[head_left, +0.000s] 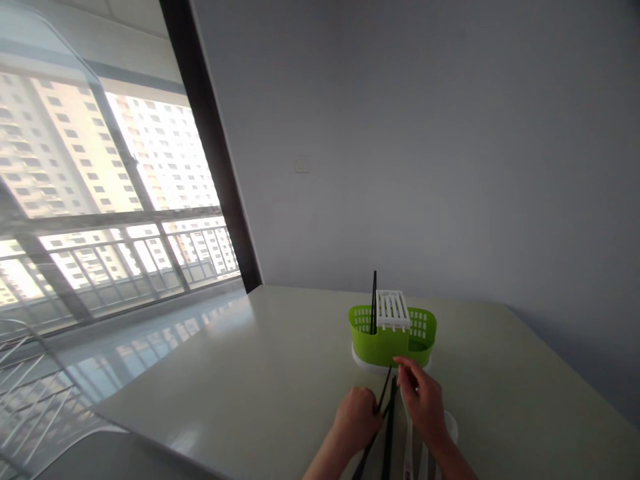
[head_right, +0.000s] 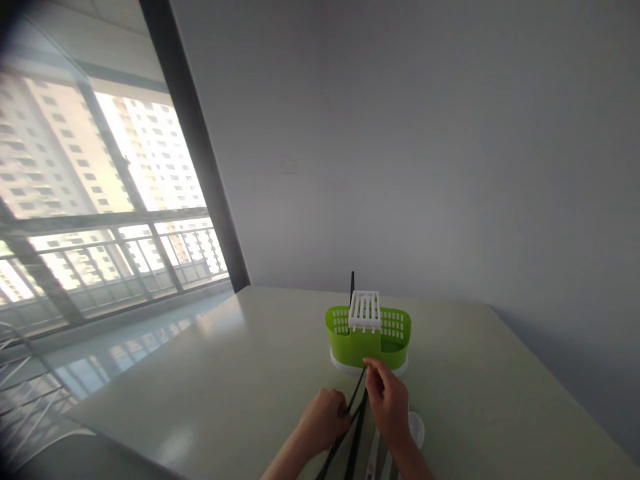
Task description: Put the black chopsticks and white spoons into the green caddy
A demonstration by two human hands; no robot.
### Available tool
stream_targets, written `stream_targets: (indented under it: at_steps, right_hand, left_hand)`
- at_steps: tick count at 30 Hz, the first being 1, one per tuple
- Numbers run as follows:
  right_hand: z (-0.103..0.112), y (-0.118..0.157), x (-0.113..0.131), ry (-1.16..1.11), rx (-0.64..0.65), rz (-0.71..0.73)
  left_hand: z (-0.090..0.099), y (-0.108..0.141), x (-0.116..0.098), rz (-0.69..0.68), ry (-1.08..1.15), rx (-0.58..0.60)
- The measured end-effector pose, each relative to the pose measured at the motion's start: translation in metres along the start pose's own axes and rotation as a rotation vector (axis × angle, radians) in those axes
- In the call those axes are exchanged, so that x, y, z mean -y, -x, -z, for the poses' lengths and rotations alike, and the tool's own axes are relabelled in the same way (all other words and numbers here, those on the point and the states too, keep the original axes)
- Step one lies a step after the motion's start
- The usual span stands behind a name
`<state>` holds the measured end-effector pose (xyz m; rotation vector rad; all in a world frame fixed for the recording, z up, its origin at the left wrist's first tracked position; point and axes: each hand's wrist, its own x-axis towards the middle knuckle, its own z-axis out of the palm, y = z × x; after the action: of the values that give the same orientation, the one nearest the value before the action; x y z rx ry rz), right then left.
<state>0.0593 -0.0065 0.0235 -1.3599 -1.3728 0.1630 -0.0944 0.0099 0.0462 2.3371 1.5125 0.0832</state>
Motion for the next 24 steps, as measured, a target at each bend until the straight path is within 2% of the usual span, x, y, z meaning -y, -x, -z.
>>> stream_targets:
  at_steps: [8, 11, 14, 17, 21, 23, 24]
  right_hand:
    - [0.002, -0.001, -0.006, 0.006, -0.011, -0.002]
    - [0.003, -0.002, -0.008, -0.002, -0.009, -0.012]
    - [0.001, 0.0, -0.005, -0.042, 0.021, -0.042]
    - [-0.007, 0.006, 0.004, -0.123, 0.188, -0.084]
    - [-0.026, 0.02, 0.016, -0.172, 0.569, -0.01]
    - [-0.034, 0.026, 0.018, -0.147, 0.64, 0.059]
    - [-0.037, 0.028, 0.017, -0.123, 0.628, 0.102]
  left_hand:
    - [-0.009, -0.003, -0.014, 0.033, -0.12, 0.041]
    - [-0.001, -0.002, -0.006, 0.041, -0.116, 0.047]
    - [0.015, 0.004, 0.01, 0.063, -0.013, -0.036]
    - [0.037, 0.012, 0.023, 0.018, 0.227, -0.106]
    - [0.058, 0.021, 0.024, -0.13, 0.527, -0.24]
    - [0.06, 0.023, 0.02, -0.185, 0.585, -0.298]
    - [0.06, 0.024, 0.019, -0.204, 0.601, -0.312]
